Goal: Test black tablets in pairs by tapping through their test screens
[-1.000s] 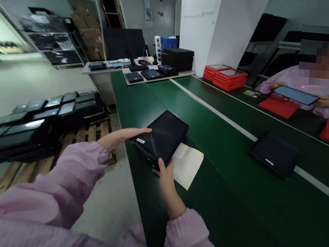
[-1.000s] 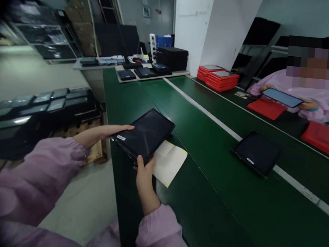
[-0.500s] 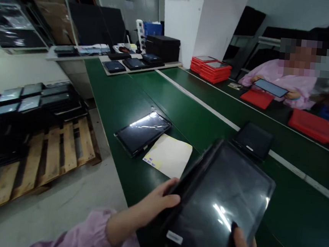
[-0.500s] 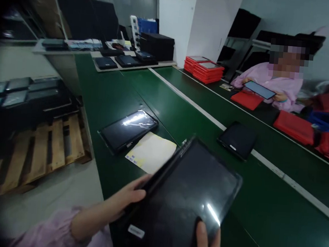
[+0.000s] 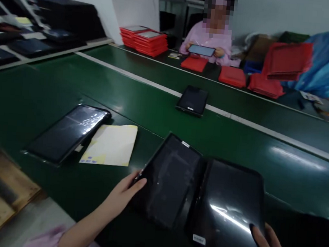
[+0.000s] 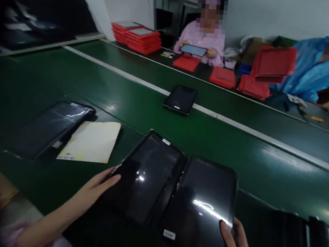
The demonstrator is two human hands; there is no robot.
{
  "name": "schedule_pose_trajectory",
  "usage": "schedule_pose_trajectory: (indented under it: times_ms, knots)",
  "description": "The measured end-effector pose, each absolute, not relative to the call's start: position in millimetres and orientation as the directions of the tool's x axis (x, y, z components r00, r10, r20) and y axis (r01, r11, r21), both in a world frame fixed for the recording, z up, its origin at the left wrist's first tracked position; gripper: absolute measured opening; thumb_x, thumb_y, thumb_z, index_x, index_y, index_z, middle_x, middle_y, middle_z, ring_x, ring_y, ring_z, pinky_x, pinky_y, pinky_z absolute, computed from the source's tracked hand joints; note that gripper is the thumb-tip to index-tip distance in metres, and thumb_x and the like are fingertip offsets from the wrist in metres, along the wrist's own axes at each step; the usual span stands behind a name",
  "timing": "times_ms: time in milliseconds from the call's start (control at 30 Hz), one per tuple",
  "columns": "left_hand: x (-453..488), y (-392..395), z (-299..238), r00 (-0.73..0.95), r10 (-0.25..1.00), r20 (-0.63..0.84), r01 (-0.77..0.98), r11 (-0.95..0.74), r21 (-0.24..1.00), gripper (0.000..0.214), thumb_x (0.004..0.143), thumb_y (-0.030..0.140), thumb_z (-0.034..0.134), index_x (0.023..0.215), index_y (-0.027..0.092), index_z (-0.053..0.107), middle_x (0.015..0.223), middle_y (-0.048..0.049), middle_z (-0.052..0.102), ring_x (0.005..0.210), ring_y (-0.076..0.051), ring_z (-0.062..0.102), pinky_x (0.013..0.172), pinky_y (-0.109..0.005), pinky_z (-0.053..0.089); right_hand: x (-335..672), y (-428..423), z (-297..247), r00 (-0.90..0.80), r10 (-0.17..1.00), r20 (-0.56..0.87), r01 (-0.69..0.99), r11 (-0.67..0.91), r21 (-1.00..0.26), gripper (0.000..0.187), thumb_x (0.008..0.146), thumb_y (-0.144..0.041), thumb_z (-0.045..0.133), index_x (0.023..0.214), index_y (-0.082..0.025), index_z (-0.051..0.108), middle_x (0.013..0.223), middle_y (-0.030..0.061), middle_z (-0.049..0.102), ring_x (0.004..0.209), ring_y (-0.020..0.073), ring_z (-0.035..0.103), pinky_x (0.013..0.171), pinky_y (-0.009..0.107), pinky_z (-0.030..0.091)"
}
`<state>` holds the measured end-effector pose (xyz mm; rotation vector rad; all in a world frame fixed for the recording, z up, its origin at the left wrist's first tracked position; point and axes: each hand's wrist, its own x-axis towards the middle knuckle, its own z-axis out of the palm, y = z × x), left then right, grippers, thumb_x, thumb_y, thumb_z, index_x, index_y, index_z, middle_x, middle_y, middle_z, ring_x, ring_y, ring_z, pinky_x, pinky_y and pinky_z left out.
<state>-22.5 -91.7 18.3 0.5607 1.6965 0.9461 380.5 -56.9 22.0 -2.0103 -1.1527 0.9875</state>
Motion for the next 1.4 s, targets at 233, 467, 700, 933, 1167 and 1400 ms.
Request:
schedule_pose_trajectory:
  times_ms: [233, 467, 700, 933, 1167, 1400]
  knots:
    - [-15, -108, 2, -0.491, 0.871, -0.015, 0.610, 0.356, 0.708, 0.047, 0.097, 0.059, 0.051, 0.125, 0.026, 0.071, 0.150, -0.0201, 0.065, 0.152, -0.044, 0.051, 0.121, -0.067, 0.046, 353, -46, 19, 0.377, 0.925, -0.052, 0.545, -0.266, -0.795, 0.077, 0.081, -0.079, 0.071, 0.135, -0.025, 0.068, 0.127, 0.0154, 0.074, 0.120, 0.0423, 0.070, 0.092, 0.058, 0.063]
    - [34, -27, -3, 0.110, 0.986, 0.127, 0.832, -0.161, 0.530, 0.055, 0.104, 0.045, 0.050, 0.154, 0.022, 0.053, 0.169, -0.0195, 0.050, 0.162, -0.039, 0.040, 0.128, -0.064, 0.038, 361, -35, 0, 0.307, 0.950, 0.053, 0.689, -0.183, -0.701, 0.081, 0.087, -0.083, 0.062, 0.142, -0.024, 0.066, 0.140, 0.0168, 0.067, 0.134, 0.0403, 0.063, 0.106, 0.060, 0.059]
    - [50, 74, 2, 0.176, 0.984, 0.038, 0.885, -0.175, 0.432, 0.052, 0.094, 0.047, 0.066, 0.137, 0.019, 0.067, 0.138, -0.0183, 0.071, 0.137, -0.041, 0.061, 0.123, -0.065, 0.038, 364, -8, -3, 0.237, 0.968, 0.080, 0.697, -0.112, -0.709, 0.079, 0.091, -0.079, 0.063, 0.149, -0.026, 0.063, 0.136, 0.0143, 0.070, 0.129, 0.0352, 0.066, 0.108, 0.057, 0.057]
    - [30, 89, 15, 0.142, 0.989, 0.050, 0.892, -0.150, 0.426, 0.029, 0.091, 0.046, 0.069, 0.105, 0.021, 0.071, 0.112, -0.0111, 0.068, 0.116, -0.034, 0.064, 0.109, -0.053, 0.051, 368, 0, -5, 0.224, 0.973, 0.056, 0.692, -0.118, -0.712, 0.080, 0.090, -0.075, 0.065, 0.150, -0.024, 0.061, 0.136, 0.0165, 0.067, 0.135, 0.0389, 0.058, 0.113, 0.065, 0.051]
    - [23, 80, 19, 0.140, 0.988, 0.061, 0.928, -0.152, 0.339, 0.031, 0.096, 0.049, 0.056, 0.103, 0.021, 0.069, 0.110, -0.0159, 0.069, 0.113, -0.038, 0.064, 0.106, -0.057, 0.052, 367, -18, -4, 0.154, 0.986, 0.070, 0.705, -0.060, -0.707, 0.078, 0.096, -0.072, 0.061, 0.158, -0.025, 0.056, 0.145, 0.0165, 0.064, 0.139, 0.0367, 0.059, 0.117, 0.064, 0.051]
    - [19, 88, 11, 0.160, 0.984, 0.073, 0.896, -0.176, 0.407, 0.026, 0.097, 0.048, 0.050, 0.091, 0.027, 0.065, 0.099, -0.0141, 0.070, 0.106, -0.038, 0.065, 0.105, -0.059, 0.054, 347, -115, 1, 0.155, 0.980, 0.128, 0.806, -0.050, -0.590, 0.064, 0.107, -0.053, 0.055, 0.165, -0.029, 0.043, 0.149, 0.0165, 0.060, 0.139, 0.0359, 0.061, 0.112, 0.062, 0.057]
